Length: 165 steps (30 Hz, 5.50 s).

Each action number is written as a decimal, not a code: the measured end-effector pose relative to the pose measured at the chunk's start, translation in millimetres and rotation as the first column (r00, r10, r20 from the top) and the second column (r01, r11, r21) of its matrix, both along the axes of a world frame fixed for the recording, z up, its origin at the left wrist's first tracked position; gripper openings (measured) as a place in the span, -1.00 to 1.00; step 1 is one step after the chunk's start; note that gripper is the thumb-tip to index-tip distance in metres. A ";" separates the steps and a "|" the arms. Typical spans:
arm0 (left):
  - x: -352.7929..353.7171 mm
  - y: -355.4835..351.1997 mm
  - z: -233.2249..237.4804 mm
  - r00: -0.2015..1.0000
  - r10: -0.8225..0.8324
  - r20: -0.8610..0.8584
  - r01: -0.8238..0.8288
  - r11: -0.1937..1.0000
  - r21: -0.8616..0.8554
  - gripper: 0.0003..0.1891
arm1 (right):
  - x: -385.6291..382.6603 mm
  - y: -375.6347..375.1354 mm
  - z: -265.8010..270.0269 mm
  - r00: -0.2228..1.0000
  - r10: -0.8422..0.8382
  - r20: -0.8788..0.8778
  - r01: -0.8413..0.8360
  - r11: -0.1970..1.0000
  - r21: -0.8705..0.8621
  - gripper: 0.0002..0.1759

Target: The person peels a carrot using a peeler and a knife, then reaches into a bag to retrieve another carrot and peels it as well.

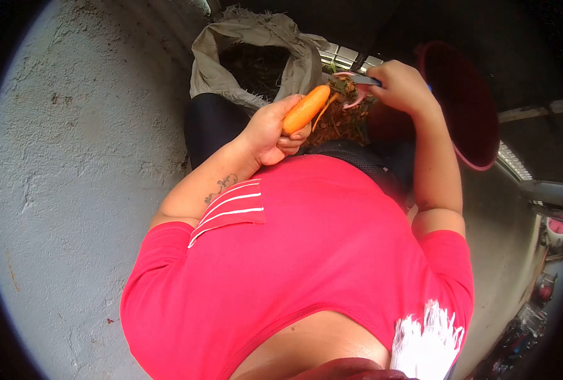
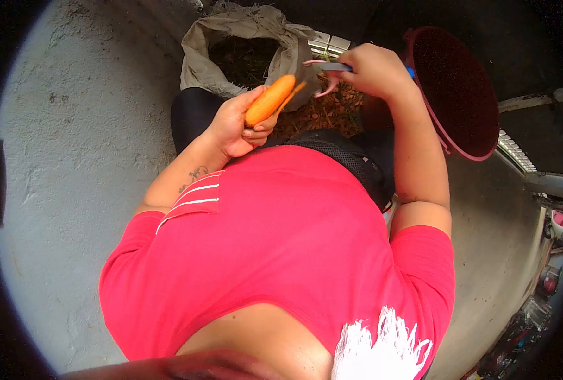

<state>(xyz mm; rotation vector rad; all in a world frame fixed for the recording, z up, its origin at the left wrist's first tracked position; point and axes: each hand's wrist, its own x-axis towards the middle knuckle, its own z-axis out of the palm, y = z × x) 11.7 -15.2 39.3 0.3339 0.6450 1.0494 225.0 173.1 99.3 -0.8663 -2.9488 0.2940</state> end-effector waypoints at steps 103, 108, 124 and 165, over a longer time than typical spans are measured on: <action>-6.1 18.7 -18.9 0.978 0.012 -0.208 -0.021 0.999 -0.039 -0.42 | 9.0 -24.9 -9.3 0.991 -0.090 -0.096 0.084 0.994 -0.066 -0.80; 6.0 23.2 -33.4 0.994 0.059 -0.091 -0.073 0.984 -0.161 -0.48 | -24.1 -64.0 -3.7 0.964 0.234 -0.129 -0.243 0.969 -0.055 -0.81; -13.1 3.7 -4.3 0.992 -0.128 0.000 0.125 0.970 0.208 -0.50 | 6.0 5.5 -8.3 0.995 -0.095 -0.009 0.095 0.978 0.185 -0.75; 3.7 25.0 -26.7 0.990 0.129 -0.053 -0.136 0.971 -0.197 -0.54 | -34.9 -63.3 2.5 0.974 0.201 -0.104 -0.208 0.977 -0.056 -0.75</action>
